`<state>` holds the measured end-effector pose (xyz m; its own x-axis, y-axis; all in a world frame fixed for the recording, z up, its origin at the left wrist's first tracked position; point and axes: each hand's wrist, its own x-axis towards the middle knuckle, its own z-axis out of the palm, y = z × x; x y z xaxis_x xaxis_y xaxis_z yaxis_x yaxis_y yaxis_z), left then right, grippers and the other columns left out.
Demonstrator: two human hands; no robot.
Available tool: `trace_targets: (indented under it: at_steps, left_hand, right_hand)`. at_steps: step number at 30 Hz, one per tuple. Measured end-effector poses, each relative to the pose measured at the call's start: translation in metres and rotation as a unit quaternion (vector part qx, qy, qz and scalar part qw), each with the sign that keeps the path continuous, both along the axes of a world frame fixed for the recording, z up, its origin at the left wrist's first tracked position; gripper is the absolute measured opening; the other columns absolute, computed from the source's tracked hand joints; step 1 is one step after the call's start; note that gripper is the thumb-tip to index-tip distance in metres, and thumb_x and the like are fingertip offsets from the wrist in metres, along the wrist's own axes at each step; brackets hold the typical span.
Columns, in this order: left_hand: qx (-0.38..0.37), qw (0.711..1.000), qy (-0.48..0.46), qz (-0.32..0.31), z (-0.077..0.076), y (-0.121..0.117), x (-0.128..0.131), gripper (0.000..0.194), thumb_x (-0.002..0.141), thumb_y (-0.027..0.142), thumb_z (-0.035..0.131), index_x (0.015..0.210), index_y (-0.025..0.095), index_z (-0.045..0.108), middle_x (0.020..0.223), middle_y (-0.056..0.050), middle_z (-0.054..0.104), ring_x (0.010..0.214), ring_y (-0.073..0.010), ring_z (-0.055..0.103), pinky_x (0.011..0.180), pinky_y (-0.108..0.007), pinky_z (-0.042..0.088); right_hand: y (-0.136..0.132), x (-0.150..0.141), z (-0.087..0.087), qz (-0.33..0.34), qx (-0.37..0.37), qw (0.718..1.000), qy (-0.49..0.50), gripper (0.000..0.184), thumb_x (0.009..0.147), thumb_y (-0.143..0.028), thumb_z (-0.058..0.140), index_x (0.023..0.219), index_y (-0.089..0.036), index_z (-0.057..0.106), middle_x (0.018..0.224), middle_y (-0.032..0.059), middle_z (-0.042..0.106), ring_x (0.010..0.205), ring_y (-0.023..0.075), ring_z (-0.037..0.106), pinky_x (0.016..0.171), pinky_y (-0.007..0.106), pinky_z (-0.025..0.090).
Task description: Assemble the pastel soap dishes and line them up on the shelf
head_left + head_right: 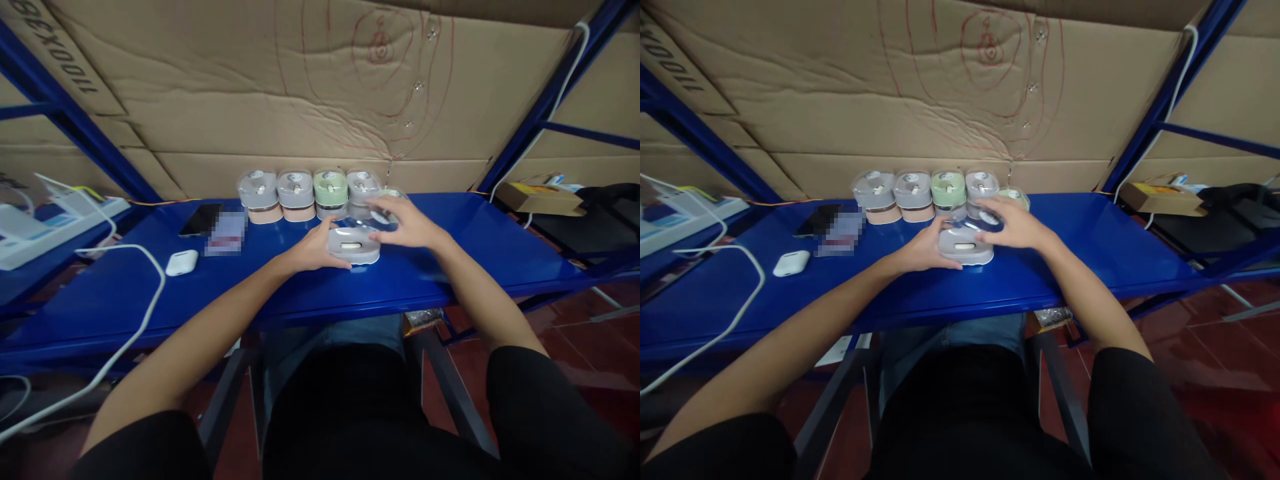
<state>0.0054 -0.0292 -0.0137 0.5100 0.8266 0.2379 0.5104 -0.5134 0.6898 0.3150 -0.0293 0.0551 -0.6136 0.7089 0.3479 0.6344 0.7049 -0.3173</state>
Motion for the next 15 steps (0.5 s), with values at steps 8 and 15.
trace_targets:
  at_steps: [8,15]
  left_hand:
    - [-0.037,0.997,-0.067,-0.011,-0.014,0.005,0.003,0.165,0.059,0.059,0.116,0.189,0.028,0.018,0.170,-0.028,0.065,0.161,-0.0517,0.064,0.134,-0.074,0.048]
    - [-0.011,1.000,-0.011,0.005,-0.001,0.001,0.002,0.141,0.061,0.063,0.113,0.176,0.020,0.044,0.170,-0.029,0.064,0.159,-0.0538,0.064,0.130,-0.071,0.054]
  right_hand:
    - [0.002,-0.030,-0.035,0.060,-0.037,0.997,-0.036,0.099,0.094,-0.069,0.085,0.179,-0.027,0.059,0.144,0.0166,0.072,0.133,0.0436,0.069,0.123,0.064,0.055]
    - [0.000,-0.035,-0.035,0.064,-0.059,0.994,-0.063,0.098,0.099,-0.072,0.078,0.183,-0.026,0.054,0.146,0.0185,0.070,0.127,0.0431,0.071,0.118,0.062,0.058]
